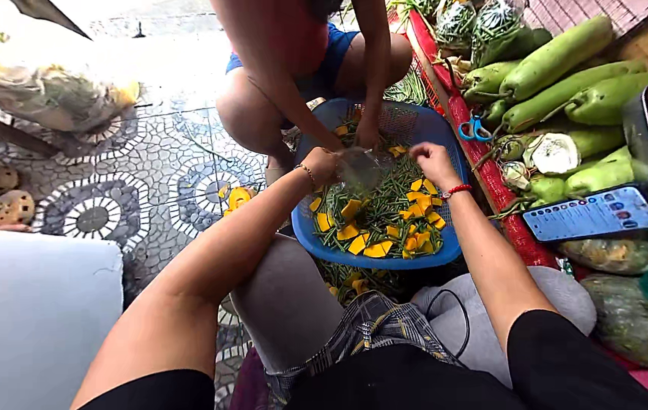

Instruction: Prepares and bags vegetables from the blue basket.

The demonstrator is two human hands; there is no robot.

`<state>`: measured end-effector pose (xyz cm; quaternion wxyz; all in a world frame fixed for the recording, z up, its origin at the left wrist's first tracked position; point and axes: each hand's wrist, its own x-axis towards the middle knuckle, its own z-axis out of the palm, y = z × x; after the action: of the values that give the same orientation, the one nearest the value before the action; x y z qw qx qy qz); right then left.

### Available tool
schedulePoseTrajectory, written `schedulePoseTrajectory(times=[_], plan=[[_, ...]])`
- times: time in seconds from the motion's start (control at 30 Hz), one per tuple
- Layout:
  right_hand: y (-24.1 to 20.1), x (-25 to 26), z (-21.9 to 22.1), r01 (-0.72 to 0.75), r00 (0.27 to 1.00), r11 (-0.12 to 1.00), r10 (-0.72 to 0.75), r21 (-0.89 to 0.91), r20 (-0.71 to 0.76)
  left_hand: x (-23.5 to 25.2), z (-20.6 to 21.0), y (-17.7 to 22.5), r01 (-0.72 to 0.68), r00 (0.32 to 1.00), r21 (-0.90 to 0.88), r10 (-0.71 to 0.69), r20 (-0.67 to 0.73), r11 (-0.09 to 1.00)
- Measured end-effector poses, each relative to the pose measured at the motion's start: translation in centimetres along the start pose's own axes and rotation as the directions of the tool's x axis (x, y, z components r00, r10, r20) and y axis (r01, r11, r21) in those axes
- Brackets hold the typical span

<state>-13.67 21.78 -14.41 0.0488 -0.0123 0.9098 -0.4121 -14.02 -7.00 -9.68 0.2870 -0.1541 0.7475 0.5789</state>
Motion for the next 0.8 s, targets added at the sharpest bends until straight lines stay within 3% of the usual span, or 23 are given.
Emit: schedulePoseTrajectory(times=[0.07,0.1,0.23,0.33,0.47,0.6,0.8], plan=[[4.4,-0.4,0.3,-0.271,0.955,0.939,0.290,-0.213,0.062,0.3,0.3,0.2,-0.072,0.997,0.107,0.068,0.038,0.992],[6.0,-0.9,0.9,-0.324,0.930,0.907,0.358,-0.270,0.087,0.5,0.3,0.4,-0.108,0.993,0.134,0.100,0.066,0.985],[8.6,-3.2,4.4,-0.228,0.940,0.932,0.286,-0.281,0.186,1.4,0.6,0.5,-0.205,0.975,0.033,0.201,0.091,0.978],[7.9,-3.9,6.8,-0.251,0.865,0.870,0.398,-0.425,0.306,0.9,0.8,1.0,-0.132,0.989,-0.133,0.139,0.045,0.982],[5.9,-4.9,7.1,-0.359,0.794,0.783,0.542,-0.508,0.275,-0.1,0.2,1.5,-0.043,0.998,-0.330,0.054,0.026,0.943],[7.7,-5.3,6.6,-0.295,0.823,0.807,0.487,-0.512,0.293,-0.6,-0.8,1.3,-0.024,0.999,-0.337,0.035,0.026,0.941],[6.9,-5.9,4.7,-0.278,0.797,0.740,0.534,-0.612,0.284,-3.8,-1.2,2.0,0.002,0.998,-0.362,0.020,0.056,0.932]])
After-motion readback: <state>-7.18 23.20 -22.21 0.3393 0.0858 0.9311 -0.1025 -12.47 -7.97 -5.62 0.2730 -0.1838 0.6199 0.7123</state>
